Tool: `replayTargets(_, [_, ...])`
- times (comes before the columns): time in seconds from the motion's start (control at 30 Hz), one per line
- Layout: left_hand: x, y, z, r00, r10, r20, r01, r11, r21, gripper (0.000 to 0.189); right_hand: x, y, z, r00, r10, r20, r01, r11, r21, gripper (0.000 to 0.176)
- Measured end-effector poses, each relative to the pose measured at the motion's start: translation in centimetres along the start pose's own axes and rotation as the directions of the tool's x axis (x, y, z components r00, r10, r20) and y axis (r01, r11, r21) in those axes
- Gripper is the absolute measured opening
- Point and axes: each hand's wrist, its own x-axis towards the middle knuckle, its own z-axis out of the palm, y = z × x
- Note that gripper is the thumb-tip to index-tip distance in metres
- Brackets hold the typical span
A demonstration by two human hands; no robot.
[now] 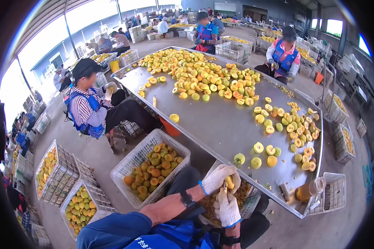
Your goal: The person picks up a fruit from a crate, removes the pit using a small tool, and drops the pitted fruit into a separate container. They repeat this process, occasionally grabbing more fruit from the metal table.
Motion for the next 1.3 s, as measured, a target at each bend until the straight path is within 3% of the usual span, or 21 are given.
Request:
replayTargets(0.07, [0.1, -0.4, -0.4, 1.0, -0.011, 0.016, 0.012, 1.0, -0.026, 0.049, -0.7, -0.8, -0.1, 0.986, 0.097, 0.139, -0.109, 0.99, 0.084, 0.032])
replayTargets(0.17, [-0.1, -1.0, -0.9, 0.992, 0.024, 0.123, -0.022, 1.0, -0.02, 0.05, -0.6, -0.2, -0.8, 0.966, 0.049, 0.255, -0.092, 0.983, 0.158, 0.032])
replayTargets(0.23, [-0.3, -0.8, -0.7, 0.981, 0.021, 0.193, 0.014, 0.984, -0.178, 0.049, -0.8, -0.3, -0.7, 0.973, 0.034, 0.229, -0.072, 0.984, 0.16, 0.034])
replayTargets(0.27, [-0.3, -0.7, -0.5, 0.981, 0.022, 0.194, 0.013, 0.984, -0.179, 0.049, -0.4, -0.1, -1.5, 0.952, 0.036, 0.305, -0.095, 0.979, 0.181, 0.035])
replayTargets(0.33, [-0.7, -0.7, 0.3, 0.994, -0.102, 0.03, 0.107, 0.964, -0.243, 0.05, 0.7, 0.5, -2.7, 0.906, 0.034, 0.421, -0.141, 0.964, 0.225, 0.038])
replayTargets(0.37, [0.1, -1.9, -0.1, 0.946, -0.242, -0.215, 0.186, 0.95, -0.251, 0.048, 1.0, 0.6, -3.3, 0.888, 0.055, 0.457, -0.173, 0.96, 0.221, 0.038])
replayTargets(0.43, [0.1, -2.3, -0.1, 0.985, -0.134, 0.108, 0.17, 0.862, -0.477, 0.043, 1.6, 1.6, -4.5, 0.906, 0.029, 0.422, -0.142, 0.961, 0.238, 0.039])
replayTargets(0.57, [2.2, -5.8, -1.7, 0.949, -0.309, -0.065, 0.224, 0.804, -0.551, 0.046, 1.3, 3.2, -6.1, 0.888, -0.111, 0.446, -0.143, 0.856, 0.497, 0.038])
replayTargets(0.6, [2.5, -6.1, -2.0, 0.944, -0.307, -0.119, 0.205, 0.832, -0.515, 0.045, 0.6, 2.8, -6.2, 0.931, -0.058, 0.359, -0.115, 0.89, 0.441, 0.037])
replayTargets(0.63, [2.6, -6.5, -2.3, 0.941, -0.289, -0.178, 0.176, 0.863, -0.473, 0.043, 0.4, 2.2, -6.2, 0.985, 0.042, 0.167, -0.075, 0.977, 0.199, 0.037])
replayTargets(0.7, [2.4, -6.7, -3.3, 0.937, -0.304, -0.169, 0.197, 0.864, -0.463, 0.04, 0.4, 2.5, -6.0, 0.996, 0.042, -0.085, -0.029, 0.987, 0.157, 0.037])
replayTargets(0.77, [2.5, -6.3, -4.0, 0.933, -0.316, -0.174, 0.212, 0.871, -0.444, 0.037, 0.7, 2.5, -6.7, 0.994, 0.038, -0.103, -0.029, 0.996, 0.088, 0.037])
replayTargets(0.83, [1.5, -3.7, -4.4, 0.932, -0.272, -0.241, 0.188, 0.928, -0.321, 0.034, 1.0, 3.3, -7.4, 0.99, 0.04, -0.135, -0.037, 0.999, 0.025, 0.038])
replayTargets(0.9, [0.0, -0.6, -5.0, 0.923, -0.06, -0.38, 0.042, 0.998, -0.056, 0.028, 2.1, 4.4, -7.6, 0.95, -0.162, -0.267, -0.023, 0.818, -0.574, 0.037])
replayTargets(0.97, [-0.9, 2.1, -7.8, 0.854, 0.041, -0.518, 0.083, 0.973, 0.213, 0.026, 1.3, 3.1, -7.0, 0.951, -0.11, -0.29, -0.063, 0.847, -0.527, 0.036])
replayTargets(1.03, [-1.8, 4.4, -11.0, 0.809, 0.294, -0.51, 0.158, 0.726, 0.669, 0.029, 0.9, 2.1, -6.6, 0.968, 0.085, -0.237, -0.161, 0.932, -0.324, 0.032])
replayTargets(1.07, [-1.7, 4.5, -13.4, 0.741, 0.537, -0.403, 0.225, 0.367, 0.903, 0.031, 1.3, 2.4, -6.7, 0.968, 0.085, -0.234, -0.158, 0.936, -0.315, 0.032])
replayTargets(1.1, [-1.5, 5.7, -13.6, 0.72, 0.63, -0.291, 0.223, 0.187, 0.957, 0.03, 2.0, 3.0, -6.8, 0.969, 0.09, -0.232, -0.161, 0.937, -0.311, 0.032])
replayTargets(1.17, [-0.4, 6.6, -13.1, 0.759, 0.584, -0.29, 0.2, 0.215, 0.956, 0.028, 3.1, 3.9, -6.8, 0.969, 0.092, -0.228, -0.16, 0.941, -0.3, 0.033])
replayTargets(1.27, [3.4, 5.7, -8.6, 0.874, 0.477, -0.092, 0.053, 0.095, 0.994, 0.03, 3.8, 4.8, -6.4, 0.974, 0.05, -0.219, -0.116, 0.946, -0.303, 0.029])
replayTargets(1.3, [5.2, 4.3, -7.9, 0.903, 0.425, -0.059, 0.002, 0.134, 0.991, 0.031, 3.9, 5.1, -6.4, 0.977, 0.042, -0.208, -0.107, 0.945, -0.309, 0.029])
